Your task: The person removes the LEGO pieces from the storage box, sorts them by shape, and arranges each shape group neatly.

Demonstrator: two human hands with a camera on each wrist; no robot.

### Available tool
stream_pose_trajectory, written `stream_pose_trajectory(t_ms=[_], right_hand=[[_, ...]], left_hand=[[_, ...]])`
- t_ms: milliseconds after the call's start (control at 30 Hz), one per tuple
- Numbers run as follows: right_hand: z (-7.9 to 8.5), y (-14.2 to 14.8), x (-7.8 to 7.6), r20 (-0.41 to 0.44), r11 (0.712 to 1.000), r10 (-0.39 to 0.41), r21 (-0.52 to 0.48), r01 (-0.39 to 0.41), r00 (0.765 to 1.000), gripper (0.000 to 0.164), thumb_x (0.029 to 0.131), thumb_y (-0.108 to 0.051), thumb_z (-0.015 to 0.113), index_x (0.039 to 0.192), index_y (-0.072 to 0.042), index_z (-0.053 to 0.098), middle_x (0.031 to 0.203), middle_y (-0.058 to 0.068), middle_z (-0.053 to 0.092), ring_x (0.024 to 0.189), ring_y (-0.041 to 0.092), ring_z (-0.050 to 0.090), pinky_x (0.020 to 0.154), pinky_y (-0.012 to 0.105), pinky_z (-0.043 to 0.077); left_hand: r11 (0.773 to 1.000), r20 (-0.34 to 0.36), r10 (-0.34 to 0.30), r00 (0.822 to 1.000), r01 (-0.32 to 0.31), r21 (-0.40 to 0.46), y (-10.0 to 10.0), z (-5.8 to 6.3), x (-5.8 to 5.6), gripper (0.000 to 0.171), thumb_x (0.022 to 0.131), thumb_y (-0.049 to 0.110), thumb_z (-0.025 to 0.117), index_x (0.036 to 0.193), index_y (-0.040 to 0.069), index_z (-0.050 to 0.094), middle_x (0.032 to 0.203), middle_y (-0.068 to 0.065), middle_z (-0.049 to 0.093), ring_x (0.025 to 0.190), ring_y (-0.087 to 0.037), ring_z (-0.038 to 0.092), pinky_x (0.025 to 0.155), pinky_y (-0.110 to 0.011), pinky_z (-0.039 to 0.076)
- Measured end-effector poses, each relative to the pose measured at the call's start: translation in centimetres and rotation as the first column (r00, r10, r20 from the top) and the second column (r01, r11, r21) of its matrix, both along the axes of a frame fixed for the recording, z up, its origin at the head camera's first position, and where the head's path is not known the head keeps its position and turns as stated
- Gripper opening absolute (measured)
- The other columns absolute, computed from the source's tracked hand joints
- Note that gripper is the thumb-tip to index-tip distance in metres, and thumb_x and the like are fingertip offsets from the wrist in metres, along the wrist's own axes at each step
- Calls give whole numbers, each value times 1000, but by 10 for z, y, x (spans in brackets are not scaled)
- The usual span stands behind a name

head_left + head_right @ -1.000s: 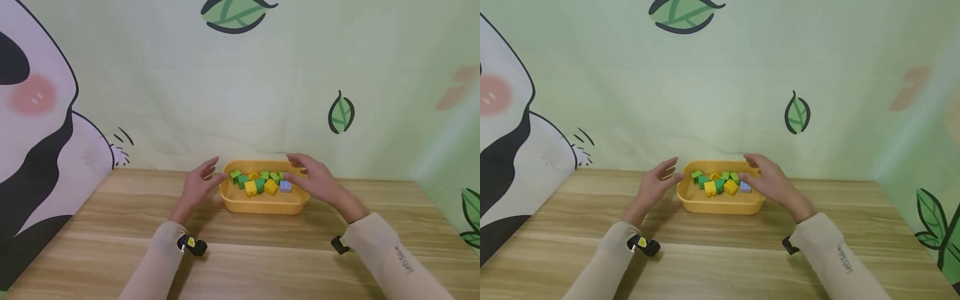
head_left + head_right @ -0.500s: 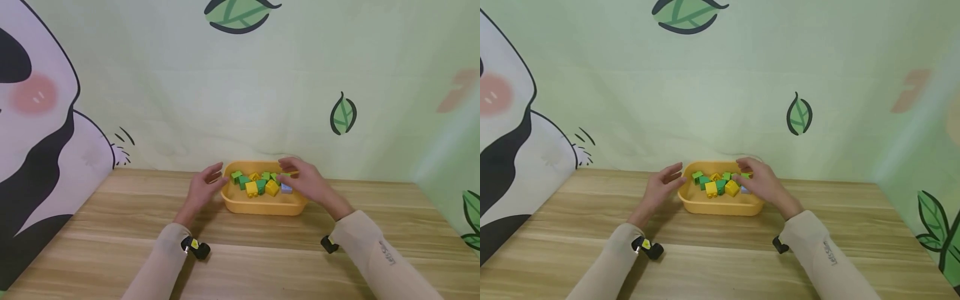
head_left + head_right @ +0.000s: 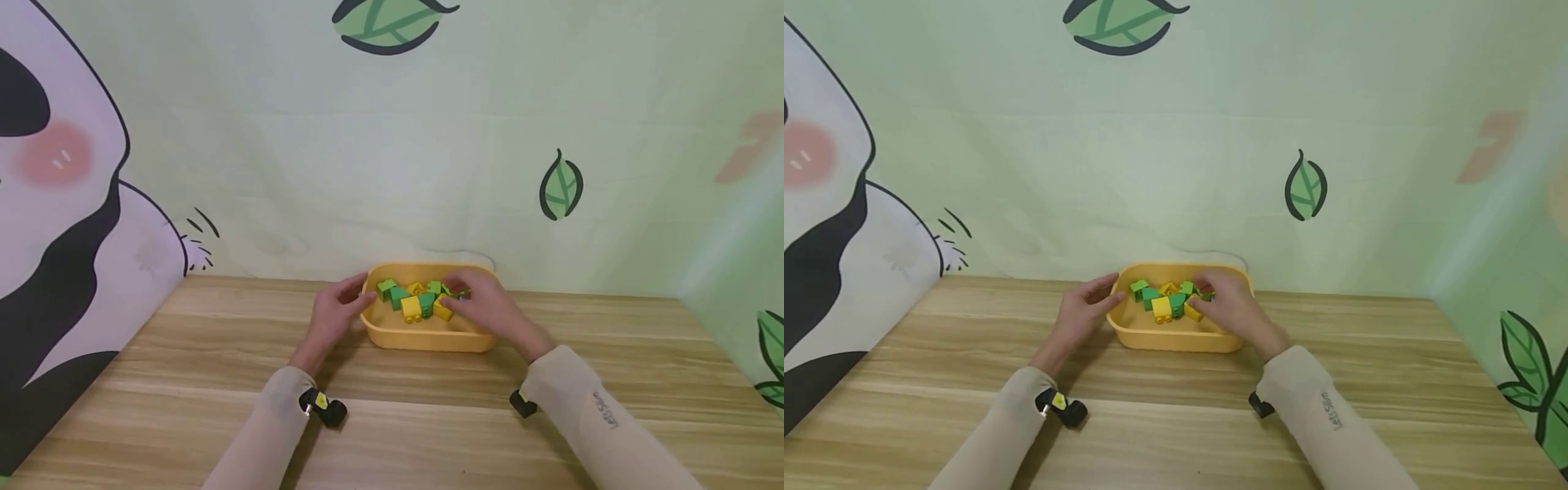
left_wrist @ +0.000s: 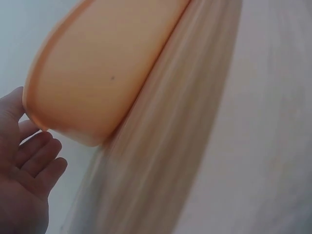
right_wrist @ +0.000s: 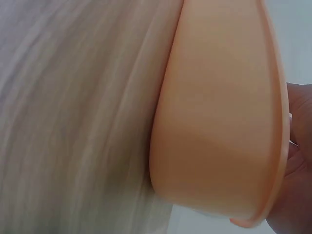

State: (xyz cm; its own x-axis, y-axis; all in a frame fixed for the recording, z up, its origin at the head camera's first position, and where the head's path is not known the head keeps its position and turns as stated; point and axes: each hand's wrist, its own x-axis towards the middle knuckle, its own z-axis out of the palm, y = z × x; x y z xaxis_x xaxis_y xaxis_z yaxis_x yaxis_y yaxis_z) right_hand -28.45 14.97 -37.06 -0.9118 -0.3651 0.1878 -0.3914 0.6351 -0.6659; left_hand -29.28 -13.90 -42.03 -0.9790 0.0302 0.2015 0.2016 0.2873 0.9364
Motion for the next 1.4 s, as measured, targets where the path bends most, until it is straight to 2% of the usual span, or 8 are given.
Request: stream_pose_trajectory(t_ms=[200,467,700,900,1200,1400], right_hand=[[-4,-7,-3,-17,997,-29,70,30,999,39,100,-13,76,134,3,68,129,17,71,116,32,68,101,48,57],[-7,-9,-6,4,992,-76,104,75,997,38,100,-13,76,134,3,68,127,16,71,115,31,67,101,46,57],[-9,-8,-8,-35,985,-66,159,71,997,36,99,-12,76,131,4,69,123,18,72,112,32,69,98,47,58],[-12,-9,-9,-31,981,-61,185,66,998,34,99,-11,76,129,4,69,121,16,71,111,31,67,99,47,57],[-11,-8,-9,-41,975,-31,217,39,999,24,95,-13,80,115,0,74,109,11,71,100,27,66,92,44,58],[-9,-9,-9,-7,972,-23,232,24,1000,30,95,-16,82,117,2,72,108,11,71,100,27,66,92,44,58]], left_hand=[[1000,0,10,1000,-10,24,0,-3,0,52,98,20,78,145,3,64,144,-16,65,133,-31,61,110,-42,51],[998,13,16,1000,-17,55,1,-3,0,51,98,18,78,145,3,65,144,-15,65,133,-30,61,110,-43,51],[998,5,16,1000,-17,67,3,-3,0,50,99,16,77,145,3,64,143,-15,66,132,-29,62,109,-41,51],[996,-10,22,1000,-21,83,3,-5,-1,48,98,12,77,144,1,65,142,-17,66,131,-31,63,108,-43,52],[996,-14,24,1000,-23,89,3,-6,-1,48,98,12,77,143,1,65,143,-16,65,131,-30,62,108,-41,52],[996,-23,29,999,-27,83,3,-5,-1,47,99,12,77,143,1,66,143,-16,66,131,-30,63,108,-40,53]])
